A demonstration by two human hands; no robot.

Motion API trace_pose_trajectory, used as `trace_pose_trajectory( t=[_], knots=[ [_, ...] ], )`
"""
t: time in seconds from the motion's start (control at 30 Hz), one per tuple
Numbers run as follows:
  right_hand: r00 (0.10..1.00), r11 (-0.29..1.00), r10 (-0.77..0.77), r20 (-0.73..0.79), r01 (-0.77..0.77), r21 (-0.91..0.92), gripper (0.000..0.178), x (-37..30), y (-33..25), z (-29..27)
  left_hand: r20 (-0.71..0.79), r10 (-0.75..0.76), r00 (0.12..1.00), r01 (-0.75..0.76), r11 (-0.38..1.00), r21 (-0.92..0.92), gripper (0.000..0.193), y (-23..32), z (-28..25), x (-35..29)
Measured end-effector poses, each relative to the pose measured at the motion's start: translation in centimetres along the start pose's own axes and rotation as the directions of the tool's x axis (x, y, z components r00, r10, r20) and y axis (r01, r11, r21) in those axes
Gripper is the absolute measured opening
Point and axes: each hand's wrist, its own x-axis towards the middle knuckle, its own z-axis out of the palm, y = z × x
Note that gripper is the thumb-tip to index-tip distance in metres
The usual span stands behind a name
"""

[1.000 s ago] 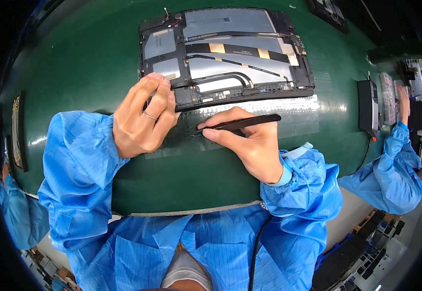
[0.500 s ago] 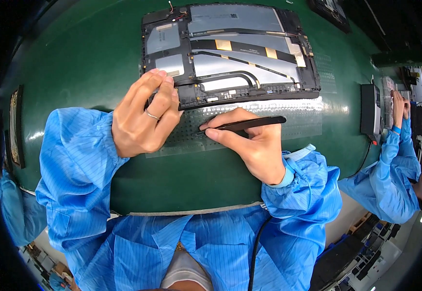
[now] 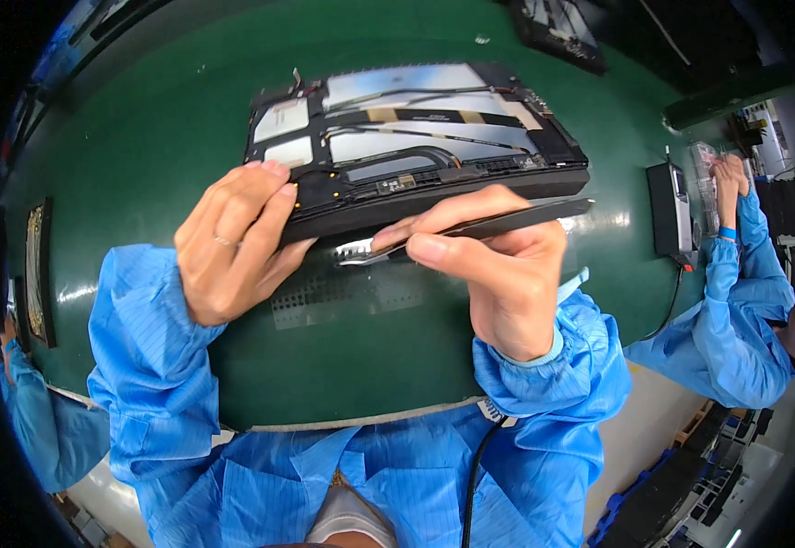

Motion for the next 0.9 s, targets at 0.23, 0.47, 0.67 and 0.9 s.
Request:
trace_pose_trajectory(
  t=[0.23,0.47,0.67,0.9],
  knots=[
    [0.925,0.908,-0.379,-0.021,0.367,-0.2,0.009,1.6,-1.7,1.9,0.068,-0.201,0.977,0.21,0.963,-0.166,0.045,-0.3,-4.0,1.7],
    [0.916,0.905,-0.401,-0.024,0.391,-0.17,0.01,2.3,-1.0,3.4,0.047,-0.217,0.975,0.222,0.96,-0.17,0.045,-0.9,-4.5,1.0],
    [0.917,0.9,-0.398,-0.015,0.387,-0.202,0.01,2.1,-1.0,3.4,0.043,-0.219,0.975,0.223,0.958,-0.182,0.044,-0.9,-4.4,1.1],
    [0.907,0.877,-0.421,0.02,0.413,-0.245,0.009,2.3,-0.9,3.1,0.032,-0.215,0.976,0.217,0.959,-0.18,0.043,-0.9,-4.2,1.0]
  ],
)
